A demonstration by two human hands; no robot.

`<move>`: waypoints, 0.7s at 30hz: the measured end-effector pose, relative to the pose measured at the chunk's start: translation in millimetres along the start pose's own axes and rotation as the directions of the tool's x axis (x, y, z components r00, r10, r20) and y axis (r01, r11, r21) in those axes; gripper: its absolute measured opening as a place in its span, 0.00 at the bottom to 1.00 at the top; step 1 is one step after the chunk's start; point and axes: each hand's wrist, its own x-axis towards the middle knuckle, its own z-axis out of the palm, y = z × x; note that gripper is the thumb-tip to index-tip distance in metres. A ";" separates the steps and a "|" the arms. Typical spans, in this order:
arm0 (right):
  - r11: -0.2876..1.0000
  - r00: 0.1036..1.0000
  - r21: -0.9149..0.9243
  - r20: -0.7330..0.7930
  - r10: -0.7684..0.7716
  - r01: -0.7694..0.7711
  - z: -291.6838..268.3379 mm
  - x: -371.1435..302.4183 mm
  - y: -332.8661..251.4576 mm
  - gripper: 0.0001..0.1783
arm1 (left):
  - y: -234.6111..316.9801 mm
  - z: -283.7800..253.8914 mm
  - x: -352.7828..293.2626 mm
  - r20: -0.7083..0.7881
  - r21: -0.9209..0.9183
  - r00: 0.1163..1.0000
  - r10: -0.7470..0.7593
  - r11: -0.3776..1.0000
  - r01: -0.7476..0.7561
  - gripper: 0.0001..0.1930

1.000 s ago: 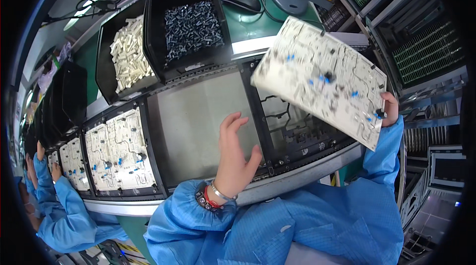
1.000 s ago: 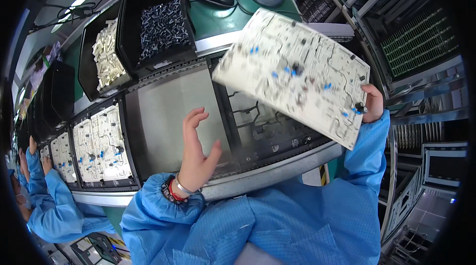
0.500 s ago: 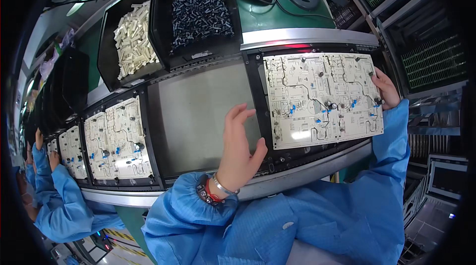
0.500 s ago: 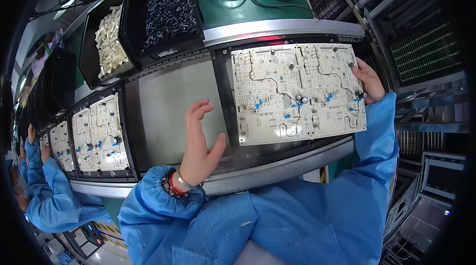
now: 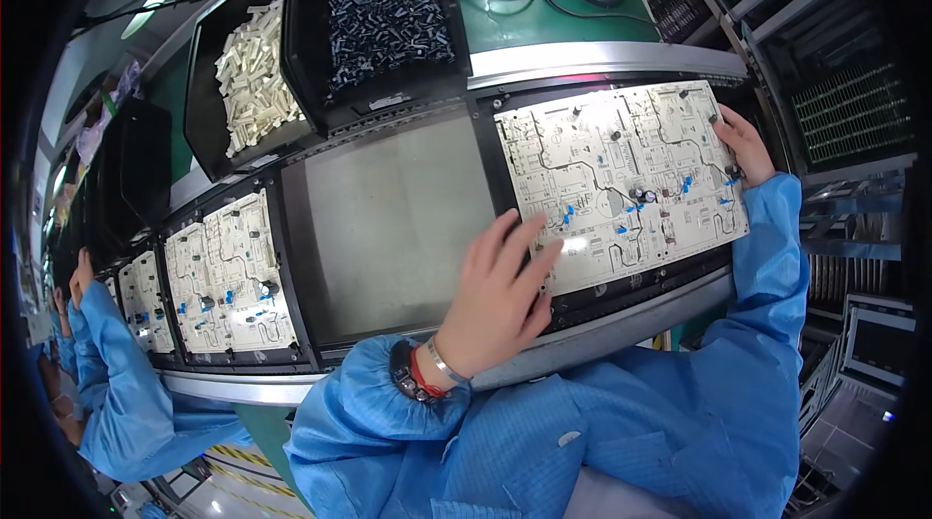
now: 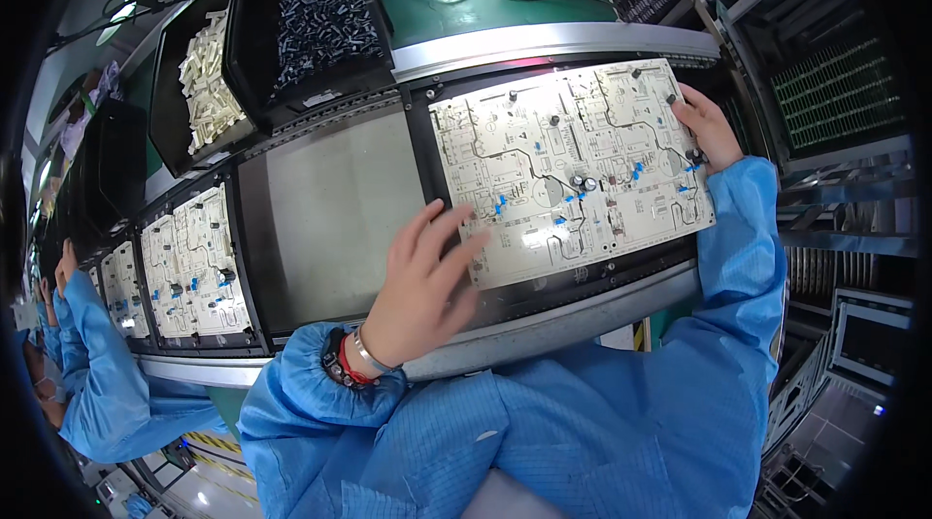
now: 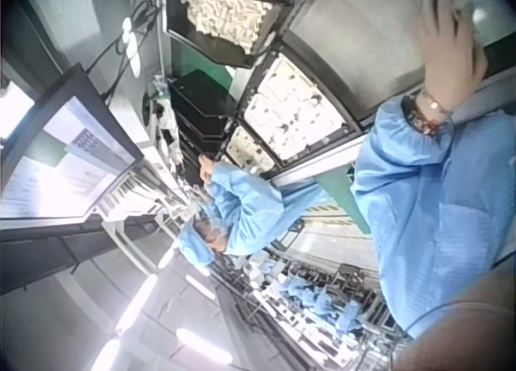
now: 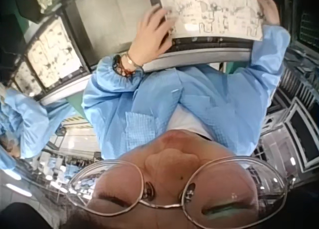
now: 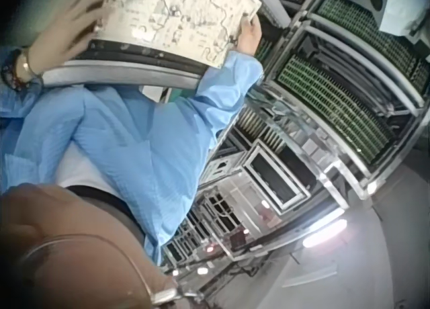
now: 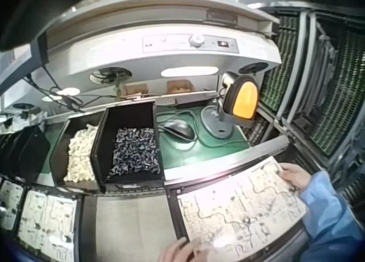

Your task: Manually inserting electronic components into a printed circuit board on an assembly line and scanning barcode labels.

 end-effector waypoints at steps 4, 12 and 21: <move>0.958 0.983 -0.272 -0.131 -0.129 0.089 -4.3 4.4 1.7 0.21 | 2.4 9.1 -2.5 0.120 0.143 0.992 0.029 0.989 -0.047 0.28; 0.865 0.967 -0.458 0.230 -0.109 0.207 -15.0 -46.5 -33.2 0.21 | 7.7 2.4 2.9 0.161 0.263 0.986 -0.029 0.965 -0.015 0.24; 0.514 0.711 -0.512 0.616 -0.340 0.689 101.0 -112.1 -13.5 0.24 | 6.1 -5.8 6.5 0.206 0.218 0.978 0.025 0.973 -0.071 0.27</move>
